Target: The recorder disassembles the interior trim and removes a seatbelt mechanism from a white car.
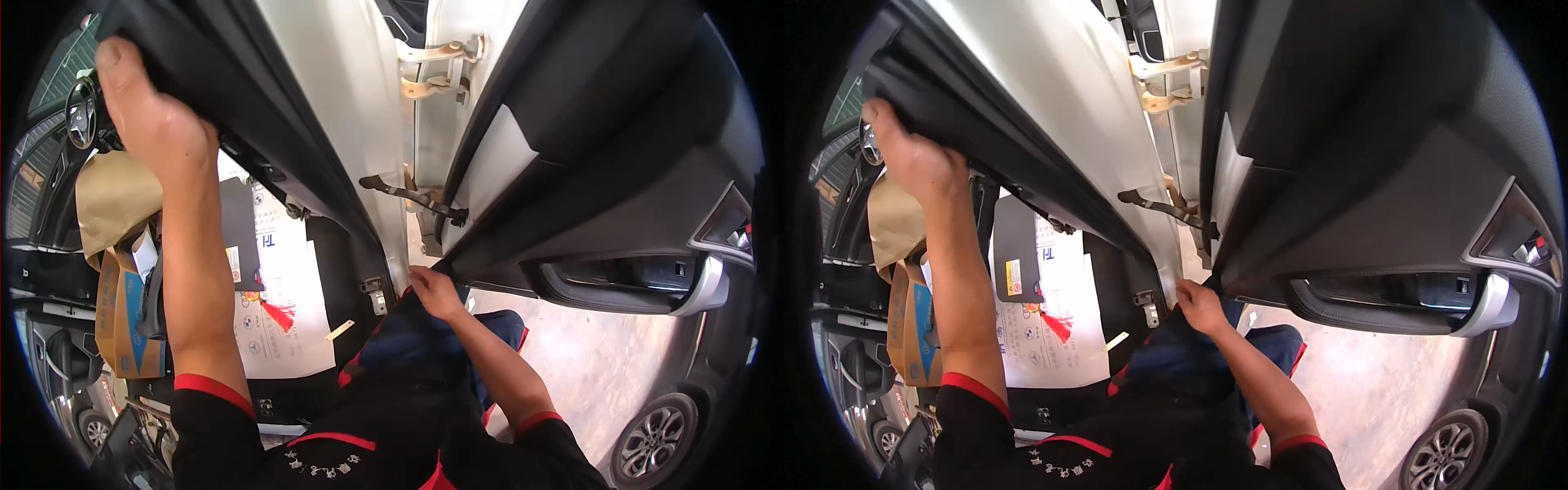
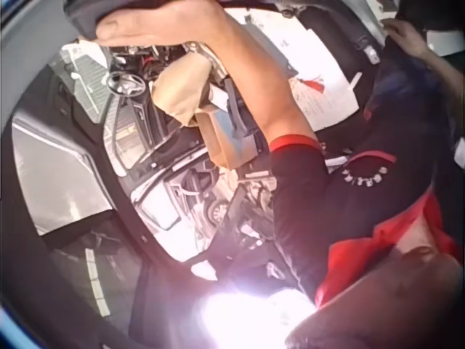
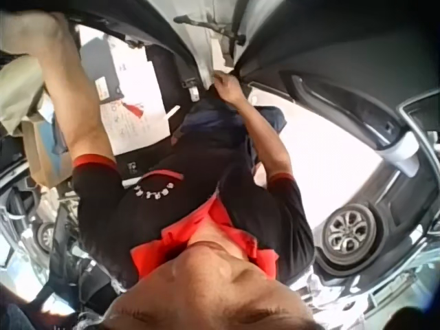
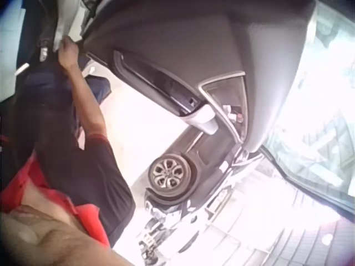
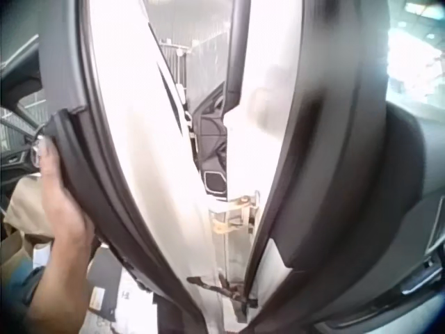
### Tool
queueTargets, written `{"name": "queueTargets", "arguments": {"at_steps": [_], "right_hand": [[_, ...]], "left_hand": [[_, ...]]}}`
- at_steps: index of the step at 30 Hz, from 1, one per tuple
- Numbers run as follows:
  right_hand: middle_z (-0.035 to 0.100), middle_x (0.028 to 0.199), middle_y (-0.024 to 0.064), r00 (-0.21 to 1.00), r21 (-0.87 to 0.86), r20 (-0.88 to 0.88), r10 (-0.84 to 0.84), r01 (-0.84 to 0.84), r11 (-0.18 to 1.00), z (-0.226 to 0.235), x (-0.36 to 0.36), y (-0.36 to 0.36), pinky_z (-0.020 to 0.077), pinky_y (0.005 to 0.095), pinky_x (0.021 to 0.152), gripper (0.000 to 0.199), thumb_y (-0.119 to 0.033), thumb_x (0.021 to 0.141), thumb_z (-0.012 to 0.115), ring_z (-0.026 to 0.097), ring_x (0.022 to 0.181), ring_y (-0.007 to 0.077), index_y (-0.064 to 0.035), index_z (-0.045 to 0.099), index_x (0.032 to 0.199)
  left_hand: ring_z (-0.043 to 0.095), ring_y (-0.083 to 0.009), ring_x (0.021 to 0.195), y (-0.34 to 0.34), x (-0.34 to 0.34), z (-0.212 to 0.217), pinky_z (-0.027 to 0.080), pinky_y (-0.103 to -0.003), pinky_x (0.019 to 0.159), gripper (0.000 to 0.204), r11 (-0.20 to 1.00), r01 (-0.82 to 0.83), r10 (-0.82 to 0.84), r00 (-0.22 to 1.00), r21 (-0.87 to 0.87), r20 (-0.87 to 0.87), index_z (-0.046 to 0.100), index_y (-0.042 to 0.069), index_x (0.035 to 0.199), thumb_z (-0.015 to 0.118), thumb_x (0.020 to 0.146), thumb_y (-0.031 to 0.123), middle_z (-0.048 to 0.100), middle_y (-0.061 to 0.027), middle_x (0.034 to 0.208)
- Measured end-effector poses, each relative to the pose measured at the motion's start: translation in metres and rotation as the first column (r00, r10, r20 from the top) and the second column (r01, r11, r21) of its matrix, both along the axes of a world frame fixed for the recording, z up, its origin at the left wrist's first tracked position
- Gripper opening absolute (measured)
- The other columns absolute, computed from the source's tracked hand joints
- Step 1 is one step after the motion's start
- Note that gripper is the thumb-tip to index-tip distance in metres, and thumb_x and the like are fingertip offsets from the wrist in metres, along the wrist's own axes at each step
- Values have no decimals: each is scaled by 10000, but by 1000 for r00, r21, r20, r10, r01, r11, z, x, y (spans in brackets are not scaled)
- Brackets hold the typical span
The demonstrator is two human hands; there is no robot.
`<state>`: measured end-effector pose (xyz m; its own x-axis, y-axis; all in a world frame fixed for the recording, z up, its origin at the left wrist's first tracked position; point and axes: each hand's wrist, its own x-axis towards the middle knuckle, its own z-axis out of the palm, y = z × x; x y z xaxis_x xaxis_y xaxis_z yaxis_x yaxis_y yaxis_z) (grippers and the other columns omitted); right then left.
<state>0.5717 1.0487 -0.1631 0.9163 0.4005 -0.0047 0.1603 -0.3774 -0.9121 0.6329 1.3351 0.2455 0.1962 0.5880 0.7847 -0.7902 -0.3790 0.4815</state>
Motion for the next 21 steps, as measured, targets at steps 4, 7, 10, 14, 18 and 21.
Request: {"name": "queueTargets", "arguments": {"at_steps": [4,7,10,14,18,21], "right_hand": [[696,1010,218,951,-73,-308,29,-54,996,-64,15,49,525,382,825,383,-167,928,590,695,953,335,-3,603,1274],[672,1096,247,974,-201,-223,30,-76,977,-99,21,84,496,415,922,445,-163,898,577,647,1061,385,8,581,1308],[613,1225,258,968,-308,-251,6,-86,948,-111,20,97,466,440,999,500,-159,877,560,597,1166,388,21,559,1344],[602,1235,239,974,-351,-227,-12,-70,934,-105,19,92,476,434,998,486,-135,868,552,596,1160,380,-3,585,1334],[620,1173,233,943,-275,-333,-15,-82,958,-101,19,90,485,418,983,459,-122,875,551,615,1113,377,-36,607,1322],[627,1153,235,956,-348,-292,-26,-81,934,-98,17,92,491,418,968,444,-133,878,557,619,1098,377,-42,621,1308]], "left_hand": [[539,-226,1217,1,-1,2,402,-363,1095,518,998,-58,58,998,14,-14,507,-13,1348,448,1060,414,553,-117,1373],[520,-245,1253,9,-16,-10,382,-362,1112,503,873,-394,434,896,286,-89,473,-21,1392,458,1061,357,524,-125,1414],[552,-274,1219,13,-48,-75,434,-381,1066,407,693,-536,611,792,482,3,485,-63,1359,460,1034,181,504,-179,1421],[591,-183,944,-20,-103,-282,491,-318,874,189,981,-190,120,704,-23,-700,617,12,990,550,983,188,599,-93,1016],[606,-207,771,-59,-137,-476,531,-380,786,438,264,-461,-945,52,-847,-323,607,71,934,505,1015,489,611,-64,820],[576,-299,1047,-64,-122,-536,474,-452,967,564,27,-546,-976,168,-837,-142,587,28,1147,497,995,563,601,-155,1099]]}}
